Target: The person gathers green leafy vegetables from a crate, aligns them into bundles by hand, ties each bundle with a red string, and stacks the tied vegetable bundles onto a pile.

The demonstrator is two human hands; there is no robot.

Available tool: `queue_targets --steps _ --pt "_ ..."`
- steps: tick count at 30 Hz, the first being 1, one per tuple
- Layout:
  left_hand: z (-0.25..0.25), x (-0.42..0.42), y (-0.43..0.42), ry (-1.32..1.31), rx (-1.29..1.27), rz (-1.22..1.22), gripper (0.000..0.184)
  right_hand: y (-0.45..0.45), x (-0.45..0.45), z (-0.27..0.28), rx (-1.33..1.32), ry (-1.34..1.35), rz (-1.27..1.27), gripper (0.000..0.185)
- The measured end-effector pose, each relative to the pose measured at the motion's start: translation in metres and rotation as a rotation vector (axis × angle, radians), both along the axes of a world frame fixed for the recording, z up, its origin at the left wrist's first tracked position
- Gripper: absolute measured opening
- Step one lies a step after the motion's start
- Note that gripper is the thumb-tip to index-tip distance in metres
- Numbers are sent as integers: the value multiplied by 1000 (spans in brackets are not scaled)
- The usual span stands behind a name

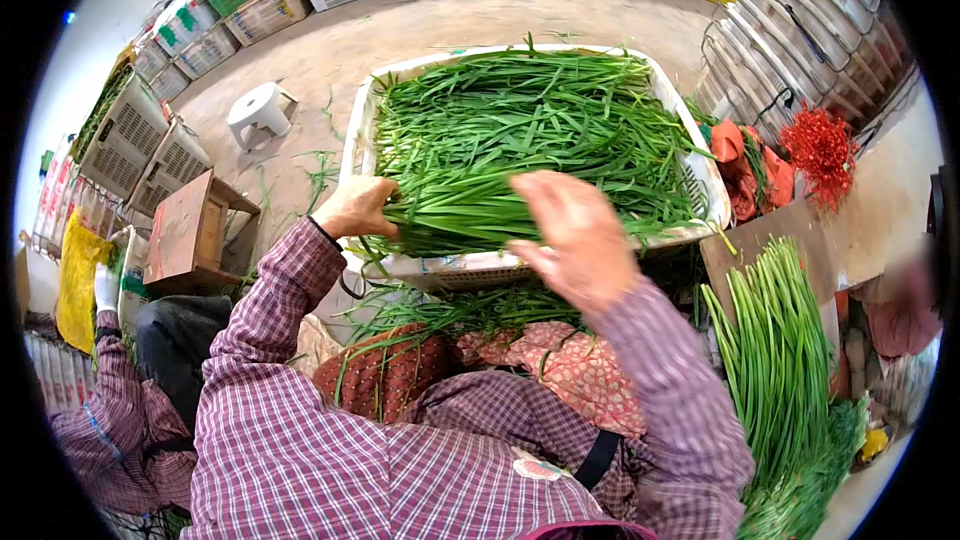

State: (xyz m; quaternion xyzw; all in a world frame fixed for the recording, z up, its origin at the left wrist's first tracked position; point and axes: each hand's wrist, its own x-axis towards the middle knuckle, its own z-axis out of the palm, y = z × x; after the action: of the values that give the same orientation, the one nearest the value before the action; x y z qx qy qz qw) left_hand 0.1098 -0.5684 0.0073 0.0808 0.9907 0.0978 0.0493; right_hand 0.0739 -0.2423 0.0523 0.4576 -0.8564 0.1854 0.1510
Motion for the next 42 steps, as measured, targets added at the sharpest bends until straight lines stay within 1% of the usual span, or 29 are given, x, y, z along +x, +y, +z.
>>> queue_targets --steps 2,3,4,5,7,8,9,11,12,13,15,16,17,19,20,21,23,24,27,28,29,31,32,34,35,37,38,39,42 --pt "2 2 0 -8 12 1 49 -55 -5 -32 -43 -72 104 73" --pt "6 5 1 -66 79 35 51 -78 -6 -41 -20 -139 143 78" --pt "11 9 2 -124 148 70 54 -99 -4 -50 24 -192 166 84" --pt "15 12 1 -127 146 79 54 -121 -2 -62 122 -227 154 92" --pt "23 19 -2 -195 448 57 60 -143 0 -74 64 -232 191 95" --pt "28 19 -5 -371 502 130 67 -150 -1 -75 71 -257 190 98" --pt "25 21 -9 -375 505 135 67 -154 -3 -76 73 -262 194 98" --pt "19 26 -18 -401 919 231 69 -162 -8 -78 93 -236 170 99" --pt "19 26 -21 -425 954 200 74 -165 -11 -80 82 -225 173 100" --pt "20 29 -23 -426 958 203 74 -167 -12 -82 85 -228 176 100" --pt "34 35 -21 -379 1013 349 77 -169 -12 -80 195 -281 135 100" --pt "28 34 -31 -371 995 314 84 -170 -11 -84 161 -214 109 96" --pt "22 37 -35 -373 996 315 84 -170 -12 -83 162 -216 109 96" --pt "11 47 -38 -238 1191 298 91 -171 -13 -80 167 -220 113 87" --pt "8 51 -34 -187 1279 264 92 -170 -14 -82 64 -206 123 70" --pt "8 55 -31 -185 1282 265 92 -169 -15 -85 67 -205 124 70" --pt "13 64 -22 -191 1266 236 96 -167 -17 -86 70 -193 159 53" --pt "0 66 -23 -186 1307 231 94 -165 -16 -86 -27 -204 161 42" --pt "-26 63 -14 -57 1188 225 61 -155 -20 -75 -65 -252 170 41" --pt "-29 62 -12 -42 1086 281 51 -150 -22 -69 -78 -262 151 40" --pt "-36 60 -8 -39 1181 358 40 -146 -23 -66 -102 -249 148 39" --pt "-43 56 -2 73 1213 385 25 -141 -23 -62 -171 -251 133 37" --pt "-42 54 0 73 1215 381 25 -140 -23 -63 -170 -249 130 37" --pt "-38 52 3 154 1033 374 27 -141 -24 -65 -262 -209 134 28" --pt "-41 52 2 156 1034 374 27 -139 -25 -60 -262 -207 136 28" --pt "-55 52 -5 235 817 372 19 -134 -34 -46 -278 -444 23 24" --pt "-65 55 -10 217 730 421 16 -131 -39 -44 -500 -305 22 28" --pt "-69 57 -10 235 629 411 17 -126 -44 -33 -612 -432 -44 31" --pt "-59 63 -3 261 731 409 17 -97 -55 -2 -635 -441 26 34"
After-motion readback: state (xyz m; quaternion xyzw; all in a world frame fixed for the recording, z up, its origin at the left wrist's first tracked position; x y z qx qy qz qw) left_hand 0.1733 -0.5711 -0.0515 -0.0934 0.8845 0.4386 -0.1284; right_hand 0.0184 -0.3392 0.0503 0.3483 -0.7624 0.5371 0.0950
